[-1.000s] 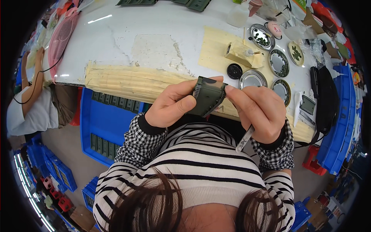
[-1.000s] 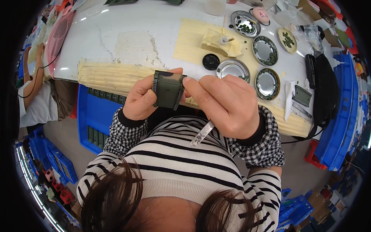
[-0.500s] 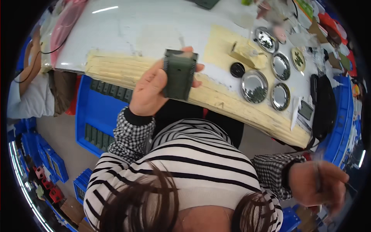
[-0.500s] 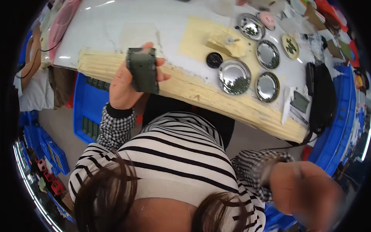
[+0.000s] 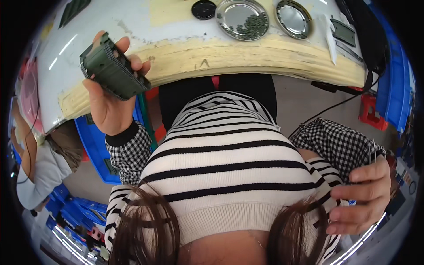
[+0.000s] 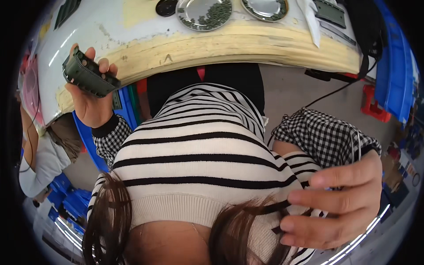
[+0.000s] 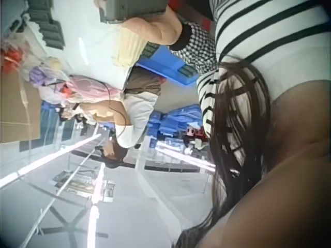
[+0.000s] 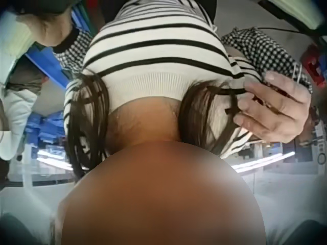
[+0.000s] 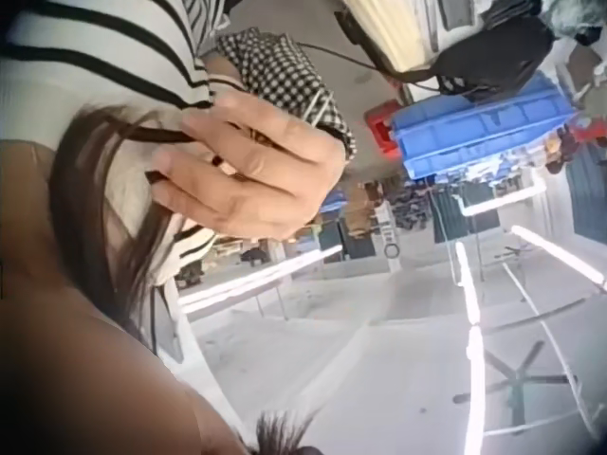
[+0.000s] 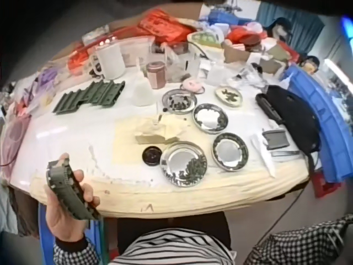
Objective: Assemble small electronic components at a workbench using a manual applicator tool.
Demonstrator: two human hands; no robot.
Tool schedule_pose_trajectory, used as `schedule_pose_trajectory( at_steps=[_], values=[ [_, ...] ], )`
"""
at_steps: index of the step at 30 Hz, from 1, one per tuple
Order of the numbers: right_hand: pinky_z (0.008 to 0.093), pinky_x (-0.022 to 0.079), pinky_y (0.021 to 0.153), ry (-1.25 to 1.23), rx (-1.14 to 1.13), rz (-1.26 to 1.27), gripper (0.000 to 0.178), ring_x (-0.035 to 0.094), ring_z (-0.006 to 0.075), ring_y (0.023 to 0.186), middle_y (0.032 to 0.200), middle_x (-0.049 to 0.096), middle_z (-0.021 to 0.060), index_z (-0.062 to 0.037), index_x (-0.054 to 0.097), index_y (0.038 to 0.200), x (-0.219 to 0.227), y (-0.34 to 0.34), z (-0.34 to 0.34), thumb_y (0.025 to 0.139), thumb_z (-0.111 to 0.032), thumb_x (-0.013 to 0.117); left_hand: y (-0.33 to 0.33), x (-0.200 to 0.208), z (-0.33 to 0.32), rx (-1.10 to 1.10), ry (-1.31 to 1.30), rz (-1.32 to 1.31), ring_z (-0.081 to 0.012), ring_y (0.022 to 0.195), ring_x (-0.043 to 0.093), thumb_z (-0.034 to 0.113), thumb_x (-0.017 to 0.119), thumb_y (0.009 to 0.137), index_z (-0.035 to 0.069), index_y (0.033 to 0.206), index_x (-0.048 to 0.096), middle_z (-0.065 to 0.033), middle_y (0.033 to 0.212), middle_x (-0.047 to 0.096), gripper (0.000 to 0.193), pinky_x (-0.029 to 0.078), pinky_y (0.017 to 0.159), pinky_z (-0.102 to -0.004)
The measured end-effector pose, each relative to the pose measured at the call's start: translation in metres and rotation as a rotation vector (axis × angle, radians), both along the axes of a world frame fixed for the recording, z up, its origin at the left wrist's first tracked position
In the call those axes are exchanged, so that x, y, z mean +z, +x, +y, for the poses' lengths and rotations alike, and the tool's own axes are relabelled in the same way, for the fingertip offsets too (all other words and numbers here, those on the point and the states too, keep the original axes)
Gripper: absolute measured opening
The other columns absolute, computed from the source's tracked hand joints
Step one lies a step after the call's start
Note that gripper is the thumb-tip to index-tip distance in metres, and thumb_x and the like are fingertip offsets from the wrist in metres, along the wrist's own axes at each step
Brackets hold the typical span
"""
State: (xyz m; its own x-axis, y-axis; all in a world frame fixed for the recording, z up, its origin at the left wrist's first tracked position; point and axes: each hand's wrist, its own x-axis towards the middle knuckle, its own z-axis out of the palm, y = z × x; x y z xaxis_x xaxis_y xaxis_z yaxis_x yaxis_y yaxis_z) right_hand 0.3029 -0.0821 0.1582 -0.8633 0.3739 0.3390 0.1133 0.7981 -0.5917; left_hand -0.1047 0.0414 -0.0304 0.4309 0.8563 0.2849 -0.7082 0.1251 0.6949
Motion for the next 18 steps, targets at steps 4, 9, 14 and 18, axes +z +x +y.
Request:
schedule_pose_trajectory(
  at_steps=[4,9,14,18],
  values=[
    [0.0302,0.049,0.094,-0.014,-0.096,0.091,0.022,0.067,0.0076,0.094,0.113,0.068,-0.0141,-0.0239,0.073,0.103,0.005,0.012,-0.011,0.093,-0.011,0.058,0.005,0.005,0.005,-0.018,-0.062,-0.052,-0.0288,0.113,0.053,0.046,0.039,0.105,0.004,0.156,0.012,-0.0217,0.149,0.04,0.072,0.043,0.104,-0.0489],
    [0.0337,0.052,0.094,0.065,0.138,0.037,0.018,0.068,0.0145,0.097,0.11,0.07,-0.0003,-0.0134,0.073,0.095,-0.008,-0.029,0.017,0.092,-0.009,0.056,0.0,0.001,-0.006,0.025,-0.097,-0.01,-0.029,0.113,0.052,0.044,0.036,0.106,0.006,0.156,0.017,-0.022,0.151,0.037,0.066,0.042,0.103,-0.0484],
    [0.0367,0.055,0.096,0.47,0.571,0.459,0.028,0.067,0.0206,0.104,0.115,0.07,0.0101,-0.0027,0.072,0.1,0.013,-0.058,0.018,0.098,-0.01,0.045,0.002,0.008,-0.001,0.01,-0.091,0.016,-0.0294,0.112,0.052,0.044,0.036,0.106,0.006,0.156,0.018,-0.0219,0.151,0.037,0.065,0.041,0.103,-0.048],
    [0.0353,0.054,0.092,0.223,0.325,0.552,0.027,0.065,0.0196,0.099,0.111,0.069,0.0093,-0.0024,0.071,0.101,0.009,-0.005,0.013,0.098,-0.009,0.045,0.001,0.007,-0.002,0.034,-0.085,0.0,-0.0295,0.111,0.052,0.043,0.037,0.106,0.006,0.156,0.018,-0.0213,0.15,0.038,0.065,0.045,0.101,-0.0473]
  ],
)
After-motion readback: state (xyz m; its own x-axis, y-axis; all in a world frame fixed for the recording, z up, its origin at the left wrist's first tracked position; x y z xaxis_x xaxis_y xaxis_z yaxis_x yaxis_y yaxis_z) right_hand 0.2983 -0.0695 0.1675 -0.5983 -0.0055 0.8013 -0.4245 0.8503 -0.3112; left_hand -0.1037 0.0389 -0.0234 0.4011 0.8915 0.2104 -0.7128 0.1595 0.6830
